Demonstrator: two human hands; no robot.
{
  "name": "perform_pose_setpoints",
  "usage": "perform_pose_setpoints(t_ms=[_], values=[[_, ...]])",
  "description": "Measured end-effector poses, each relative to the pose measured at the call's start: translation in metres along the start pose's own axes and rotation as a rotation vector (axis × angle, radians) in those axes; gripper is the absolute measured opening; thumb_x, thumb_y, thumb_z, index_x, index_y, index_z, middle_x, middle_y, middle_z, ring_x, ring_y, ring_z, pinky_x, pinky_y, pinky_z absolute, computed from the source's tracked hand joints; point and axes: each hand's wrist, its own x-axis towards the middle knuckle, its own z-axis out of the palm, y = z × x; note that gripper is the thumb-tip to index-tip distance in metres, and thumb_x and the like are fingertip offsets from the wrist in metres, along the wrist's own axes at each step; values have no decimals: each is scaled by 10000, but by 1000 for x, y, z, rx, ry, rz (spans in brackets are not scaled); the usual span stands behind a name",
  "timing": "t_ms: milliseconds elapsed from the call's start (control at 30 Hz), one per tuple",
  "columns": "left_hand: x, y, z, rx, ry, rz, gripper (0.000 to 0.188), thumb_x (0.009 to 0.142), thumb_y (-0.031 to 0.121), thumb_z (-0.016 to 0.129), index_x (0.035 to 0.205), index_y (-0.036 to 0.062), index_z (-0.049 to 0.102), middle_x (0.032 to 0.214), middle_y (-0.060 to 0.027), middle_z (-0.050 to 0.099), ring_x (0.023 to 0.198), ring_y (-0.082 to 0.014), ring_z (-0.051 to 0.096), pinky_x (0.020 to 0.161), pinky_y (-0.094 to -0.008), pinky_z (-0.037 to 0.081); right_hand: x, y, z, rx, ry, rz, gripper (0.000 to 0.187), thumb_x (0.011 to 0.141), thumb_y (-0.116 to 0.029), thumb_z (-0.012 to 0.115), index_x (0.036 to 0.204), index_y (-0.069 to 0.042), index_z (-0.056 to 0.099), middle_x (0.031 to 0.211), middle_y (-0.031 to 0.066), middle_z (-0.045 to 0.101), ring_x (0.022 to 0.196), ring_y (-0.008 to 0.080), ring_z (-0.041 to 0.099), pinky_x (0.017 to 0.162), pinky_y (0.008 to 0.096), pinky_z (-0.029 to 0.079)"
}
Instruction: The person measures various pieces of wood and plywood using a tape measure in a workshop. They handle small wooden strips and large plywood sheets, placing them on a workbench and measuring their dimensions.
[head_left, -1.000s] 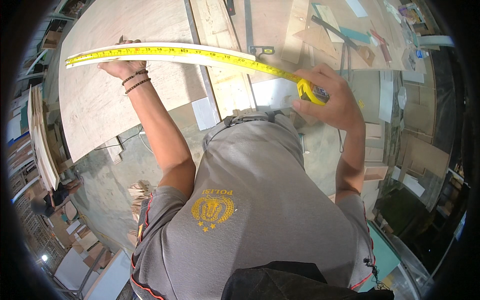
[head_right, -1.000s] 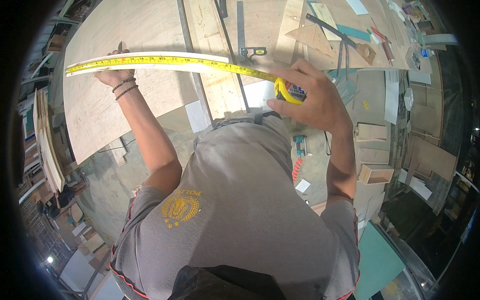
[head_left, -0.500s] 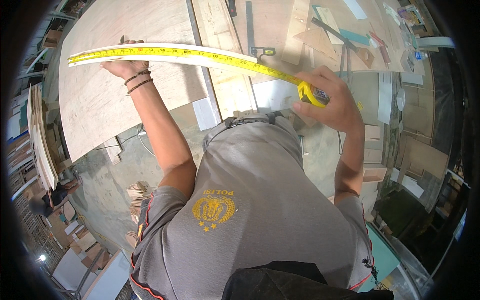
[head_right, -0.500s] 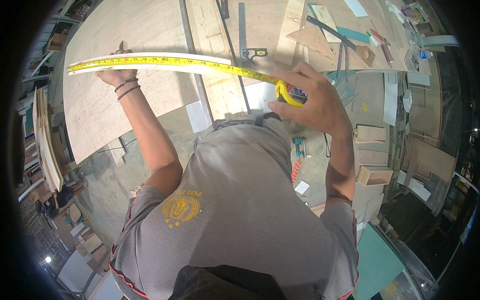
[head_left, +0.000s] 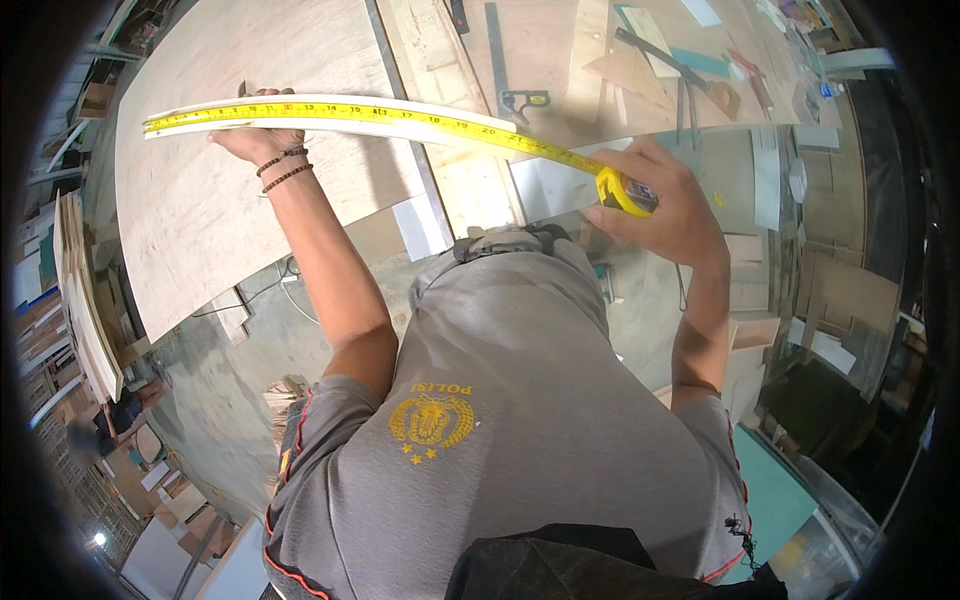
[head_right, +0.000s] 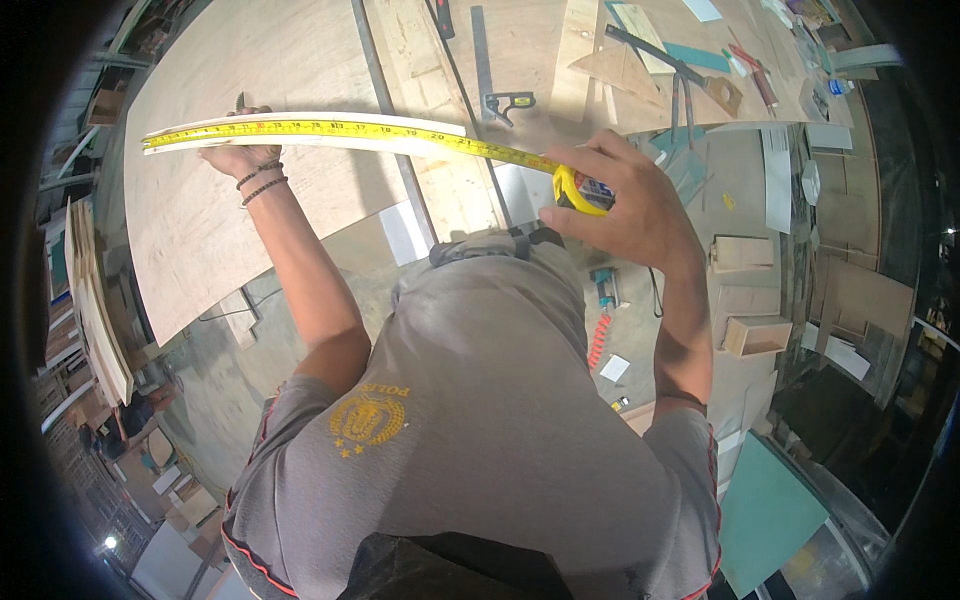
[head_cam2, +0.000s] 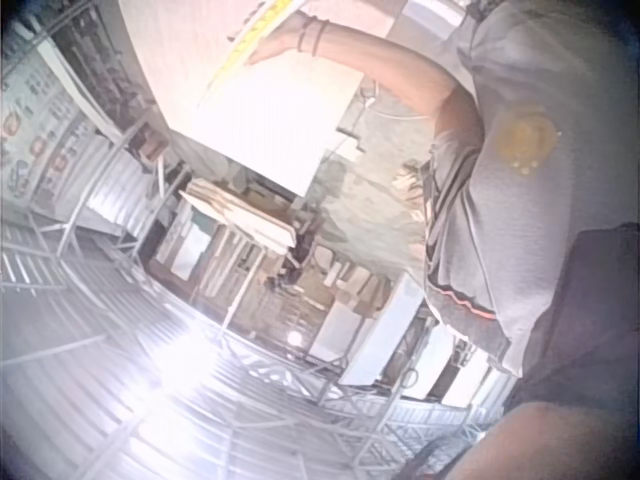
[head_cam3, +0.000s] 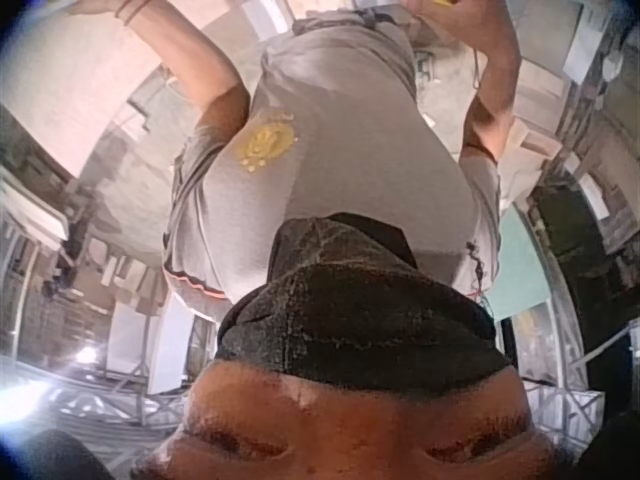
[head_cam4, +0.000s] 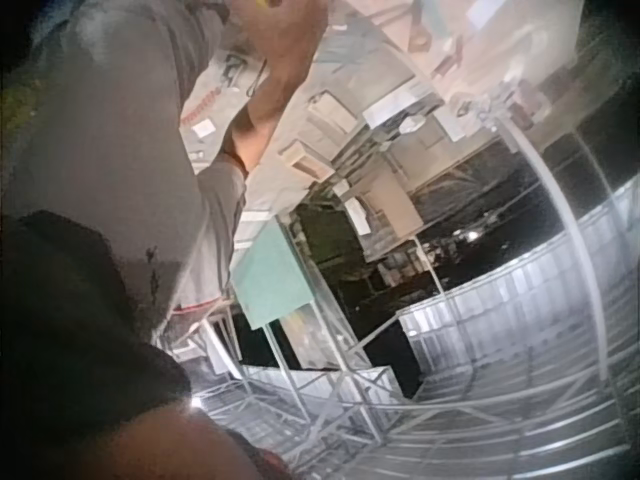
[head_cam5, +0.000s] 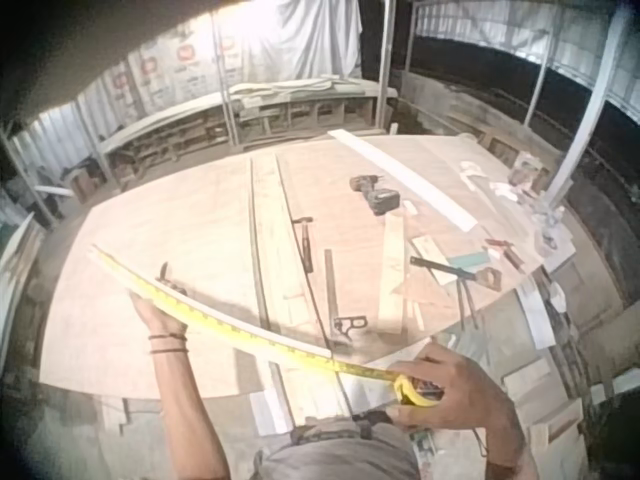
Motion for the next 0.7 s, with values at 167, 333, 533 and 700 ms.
perform_pose_setpoints(t_ms=[167,333,533,700], values=[[15,-1,-13,-12,-38,-75,980,889,770,-9,1227,13,516,661,-85,507,579,-205,529,527,-381,489,-2,-8,5,-16,-1,46,592,736,-464,770,1217,-128,685,939,82,615,833,217,646,724,339,515],[25,-4,-23,-17,-72,-112,975,888,769,-12,1270,48,523,660,-91,509,576,-208,528,537,-394,498,-1,-15,6,38,7,40,541,737,-347,800,1182,-65,675,903,84,556,795,215,546,722,322,452],[19,-8,-20,58,23,-82,931,879,782,0,1300,75,435,757,-145,535,622,-252,548,574,-425,523,2,-21,1,21,-12,52,520,745,-334,798,1172,-62,676,884,81,554,777,214,539,724,324,447],[21,-8,-23,60,76,-79,881,868,797,7,1219,81,381,830,-189,535,651,-280,552,584,-443,534,4,-24,-3,18,-13,45,527,755,-394,780,1183,-101,689,890,71,603,797,214,623,705,336,493]])
